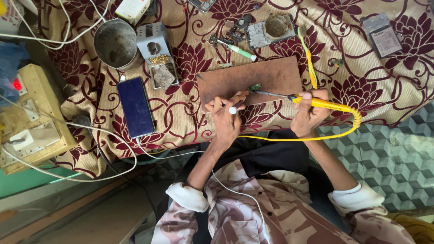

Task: The person uses a soldering iron and solder wire to apply solder to a small green circuit board held on a wooden board. The person repeatedly melts solder onto the board's surface while holding the board steady with the other hand.

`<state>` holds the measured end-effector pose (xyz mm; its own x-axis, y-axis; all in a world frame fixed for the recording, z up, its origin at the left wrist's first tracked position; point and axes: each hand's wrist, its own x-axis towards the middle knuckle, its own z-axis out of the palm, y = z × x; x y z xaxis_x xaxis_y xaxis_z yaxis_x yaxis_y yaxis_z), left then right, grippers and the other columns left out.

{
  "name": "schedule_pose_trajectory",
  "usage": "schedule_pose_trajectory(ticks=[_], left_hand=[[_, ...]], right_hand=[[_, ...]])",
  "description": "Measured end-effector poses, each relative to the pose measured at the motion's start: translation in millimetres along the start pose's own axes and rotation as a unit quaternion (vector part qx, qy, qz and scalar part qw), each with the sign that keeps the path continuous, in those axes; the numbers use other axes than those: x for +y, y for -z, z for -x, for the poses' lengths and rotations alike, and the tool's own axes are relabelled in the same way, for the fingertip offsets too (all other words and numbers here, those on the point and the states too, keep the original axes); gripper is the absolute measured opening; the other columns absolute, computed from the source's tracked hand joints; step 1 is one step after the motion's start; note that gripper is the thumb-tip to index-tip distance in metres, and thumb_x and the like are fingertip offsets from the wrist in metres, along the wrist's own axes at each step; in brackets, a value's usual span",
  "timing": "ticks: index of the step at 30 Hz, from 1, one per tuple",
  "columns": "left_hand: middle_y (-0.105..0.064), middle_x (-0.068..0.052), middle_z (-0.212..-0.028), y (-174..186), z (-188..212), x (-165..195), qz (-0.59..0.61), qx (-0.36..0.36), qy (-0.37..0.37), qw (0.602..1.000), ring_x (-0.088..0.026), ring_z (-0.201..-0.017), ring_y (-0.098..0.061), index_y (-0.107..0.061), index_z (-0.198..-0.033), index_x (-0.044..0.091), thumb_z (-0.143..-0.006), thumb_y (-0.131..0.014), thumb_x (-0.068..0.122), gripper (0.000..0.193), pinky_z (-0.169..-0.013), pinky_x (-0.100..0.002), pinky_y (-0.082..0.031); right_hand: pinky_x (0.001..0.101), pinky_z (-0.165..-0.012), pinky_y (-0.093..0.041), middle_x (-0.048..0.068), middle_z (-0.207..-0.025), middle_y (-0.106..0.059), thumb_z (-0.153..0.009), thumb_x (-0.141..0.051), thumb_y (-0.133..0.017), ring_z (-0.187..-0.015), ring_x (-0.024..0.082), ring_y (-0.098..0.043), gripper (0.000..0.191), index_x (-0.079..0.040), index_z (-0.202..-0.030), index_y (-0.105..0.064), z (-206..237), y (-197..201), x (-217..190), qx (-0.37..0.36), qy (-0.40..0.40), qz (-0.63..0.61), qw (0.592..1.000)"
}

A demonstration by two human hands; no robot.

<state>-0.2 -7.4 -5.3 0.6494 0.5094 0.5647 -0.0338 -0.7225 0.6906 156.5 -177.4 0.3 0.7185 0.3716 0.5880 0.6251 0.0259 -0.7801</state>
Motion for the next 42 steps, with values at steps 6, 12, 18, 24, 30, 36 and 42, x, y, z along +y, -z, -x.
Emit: schedule_pose_trajectory(ticks=[6, 12, 18, 24, 30, 36, 42], left_hand=[[-0.076, 0.004, -0.118, -1.0, 0.5, -1.3, -0.009, 0.002, -0.004, 1.000, -0.019, -0.090, -0.048, -0.061, -0.123, 0.009, -0.077, -0.054, -0.009, 0.050, -0.094, -0.040, -0.027], [-0.076, 0.002, -0.116, -0.1, 0.7, 0.1, -0.003, 0.001, -0.002, 1.000, -0.020, -0.090, -0.049, -0.061, -0.122, 0.009, -0.075, -0.053, -0.008, 0.051, -0.094, -0.040, -0.027], [-0.076, 0.004, -0.119, -2.0, 0.1, -0.9, 0.000, 0.009, -0.003, 1.000, -0.017, -0.090, -0.049, -0.061, -0.124, 0.010, -0.082, -0.057, -0.009, 0.046, -0.094, -0.038, -0.027], [-0.076, 0.007, -0.118, -1.1, -0.6, 0.6, -0.021, 0.016, -0.004, 1.000, -0.017, -0.088, -0.048, -0.062, -0.121, 0.011, -0.087, -0.059, -0.006, 0.038, -0.093, -0.038, -0.027], [-0.074, 0.007, -0.123, 1.2, -1.0, 1.7, -0.023, 0.002, 0.001, 1.000, -0.017, -0.089, -0.047, -0.061, -0.121, 0.010, -0.086, -0.060, -0.007, 0.038, -0.092, -0.038, -0.027], [-0.074, 0.005, -0.123, 1.4, -0.1, 0.5, -0.024, -0.001, -0.001, 1.000, -0.019, -0.089, -0.047, -0.061, -0.120, 0.009, -0.084, -0.060, -0.007, 0.039, -0.092, -0.039, -0.028], [-0.074, 0.005, -0.120, -3.2, 2.3, -4.9, -0.033, 0.024, -0.005, 0.999, -0.018, -0.088, -0.049, -0.062, -0.120, 0.009, -0.086, -0.062, -0.004, 0.037, -0.092, -0.038, -0.029]], right_hand=[[0.0214, -0.058, -0.045, 0.005, -0.076, -0.056, -0.115, -0.022, -0.051, -0.063, 0.010, -0.058, 0.025, 0.001, -0.104, -0.050, 2.5, -0.9, 1.1, 0.008, -0.002, -0.010, 1.000], [0.0221, -0.059, -0.046, 0.008, -0.080, -0.057, -0.116, -0.022, -0.051, -0.065, 0.011, -0.058, 0.026, 0.000, -0.104, -0.050, 2.3, -2.9, 2.8, 0.017, 0.011, -0.016, 1.000], [0.0216, -0.057, -0.044, 0.004, -0.072, -0.057, -0.116, -0.021, -0.050, -0.063, 0.010, -0.059, 0.025, 0.000, -0.103, -0.051, -1.5, 0.6, 3.3, -0.002, 0.019, 0.003, 1.000], [0.0229, -0.058, -0.045, 0.007, -0.077, -0.057, -0.115, -0.016, -0.053, -0.064, 0.012, -0.059, 0.021, 0.001, -0.104, -0.052, -0.4, -1.2, 0.1, 0.000, 0.028, 0.012, 1.000], [0.0255, -0.057, -0.042, 0.006, -0.074, -0.059, -0.113, -0.015, -0.054, -0.061, 0.010, -0.057, 0.019, 0.001, -0.103, -0.053, 0.2, -0.7, -6.6, -0.016, 0.008, 0.014, 1.000], [0.0265, -0.059, -0.042, 0.008, -0.078, -0.061, -0.112, -0.015, -0.057, -0.064, 0.011, -0.057, 0.020, 0.001, -0.101, -0.054, -0.5, 0.6, -9.5, -0.030, 0.052, 0.042, 0.997], [0.0289, -0.056, -0.038, 0.009, -0.074, -0.059, -0.109, -0.013, -0.060, -0.060, 0.012, -0.052, 0.019, 0.002, -0.099, -0.055, -1.5, 1.7, -12.9, -0.037, 0.057, 0.075, 0.995]])
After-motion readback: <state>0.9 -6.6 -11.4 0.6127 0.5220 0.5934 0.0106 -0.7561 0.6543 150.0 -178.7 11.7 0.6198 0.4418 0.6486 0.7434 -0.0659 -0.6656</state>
